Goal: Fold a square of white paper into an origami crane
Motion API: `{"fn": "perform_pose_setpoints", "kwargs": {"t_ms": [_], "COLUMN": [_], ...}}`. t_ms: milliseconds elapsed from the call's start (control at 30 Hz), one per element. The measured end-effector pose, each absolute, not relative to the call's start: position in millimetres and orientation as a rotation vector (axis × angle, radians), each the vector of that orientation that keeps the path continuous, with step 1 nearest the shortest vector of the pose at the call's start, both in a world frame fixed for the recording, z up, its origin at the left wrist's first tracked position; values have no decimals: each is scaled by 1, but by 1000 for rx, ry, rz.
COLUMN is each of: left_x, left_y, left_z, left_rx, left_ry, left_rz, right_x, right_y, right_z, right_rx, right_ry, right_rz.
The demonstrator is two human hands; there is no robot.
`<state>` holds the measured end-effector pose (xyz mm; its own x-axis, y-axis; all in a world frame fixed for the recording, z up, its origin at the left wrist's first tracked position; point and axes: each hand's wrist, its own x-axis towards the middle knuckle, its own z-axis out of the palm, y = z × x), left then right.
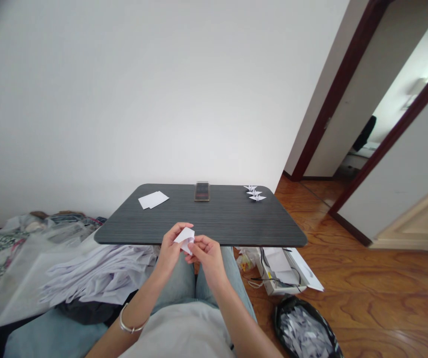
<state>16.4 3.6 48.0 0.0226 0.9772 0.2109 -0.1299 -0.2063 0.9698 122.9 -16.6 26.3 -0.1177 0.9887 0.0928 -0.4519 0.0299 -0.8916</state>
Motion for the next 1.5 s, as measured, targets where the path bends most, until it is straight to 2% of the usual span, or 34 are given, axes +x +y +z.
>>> {"fn": "perform_pose_setpoints", "kwargs": {"t_ms": [533, 800, 1500], "left_x": [10, 23, 11], "left_y": [-9, -8, -10], "left_z": [46, 47, 56], "left_rx": [1935, 1753, 1759], "left_ry": [991, 1115, 1083], "left_rz": [1558, 1660, 1556], "right_x": [125, 118, 118], "right_y": [-12, -16, -20], "right_z": [26, 22, 21], "right_rx": [-894, -924, -924], "right_ry": [-997, -1132, -1106], "right_rz": [1170, 975, 963]}}
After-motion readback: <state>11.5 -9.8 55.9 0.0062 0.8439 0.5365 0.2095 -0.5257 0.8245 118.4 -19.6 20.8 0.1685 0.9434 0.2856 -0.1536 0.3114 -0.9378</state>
